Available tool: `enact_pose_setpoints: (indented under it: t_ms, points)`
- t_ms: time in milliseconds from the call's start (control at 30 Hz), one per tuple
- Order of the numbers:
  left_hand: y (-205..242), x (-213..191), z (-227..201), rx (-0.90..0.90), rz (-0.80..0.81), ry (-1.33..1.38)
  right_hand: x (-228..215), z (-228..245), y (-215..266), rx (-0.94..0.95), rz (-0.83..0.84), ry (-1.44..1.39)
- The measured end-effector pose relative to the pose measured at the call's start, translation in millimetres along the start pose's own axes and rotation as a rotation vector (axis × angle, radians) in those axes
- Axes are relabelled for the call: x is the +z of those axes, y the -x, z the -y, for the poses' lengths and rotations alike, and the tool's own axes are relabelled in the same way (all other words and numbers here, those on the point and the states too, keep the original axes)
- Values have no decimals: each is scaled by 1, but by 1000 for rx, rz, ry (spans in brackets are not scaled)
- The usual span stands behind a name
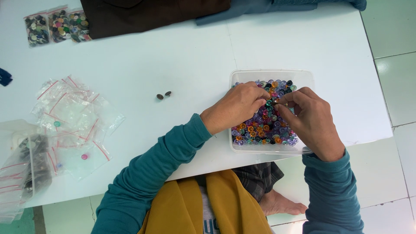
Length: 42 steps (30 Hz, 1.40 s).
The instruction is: The person picks small buttons from a plastic container and places them into small zip-lock bags. They seal each bag and set it aside, repeating the process with multiple batches of buttons.
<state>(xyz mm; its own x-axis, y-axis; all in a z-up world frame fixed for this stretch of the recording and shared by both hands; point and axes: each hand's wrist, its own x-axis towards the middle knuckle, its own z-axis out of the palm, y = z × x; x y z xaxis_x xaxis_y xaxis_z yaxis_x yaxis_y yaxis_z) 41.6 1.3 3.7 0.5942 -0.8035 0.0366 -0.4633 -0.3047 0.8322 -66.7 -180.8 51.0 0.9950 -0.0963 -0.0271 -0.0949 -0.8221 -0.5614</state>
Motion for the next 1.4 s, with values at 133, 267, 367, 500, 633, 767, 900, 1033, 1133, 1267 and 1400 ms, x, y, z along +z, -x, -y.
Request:
enact_pose_setpoints:
  t_ms: [133,267,367,500,633,767,900,1033,1133,1267,1400]
  points:
    - [7,-23,-17,63,-9,196,0,12,-9,-17,-77,-127]
    - [9,-25,-15,52,-51,288,-3,25,-13,-19,-47,-250]
    - [9,-23,-12,58,-78,308,-2,30,-15,-15,-25,-247]
    - [8,-22,-8,86,-148,261,6,35,-13,7,36,-68]
    - [14,-28,-3,112,-189,250,23,40,-11,-51,96,181]
    - [31,-41,-8,76,-207,340,37,37,-9,-95,100,432]
    - [54,-55,-11,24,-217,437,38,43,-9,-110,150,518]
    - [85,-69,-7,-11,-252,470,31,59,-5,-149,129,506]
    - [116,-78,-4,-78,-267,509,32,75,2,-168,57,425]
    - [162,-85,14,-294,-310,479,50,105,10,-239,-120,45]
    - [204,-87,42,-333,-422,370,98,142,20,-333,-231,-286]
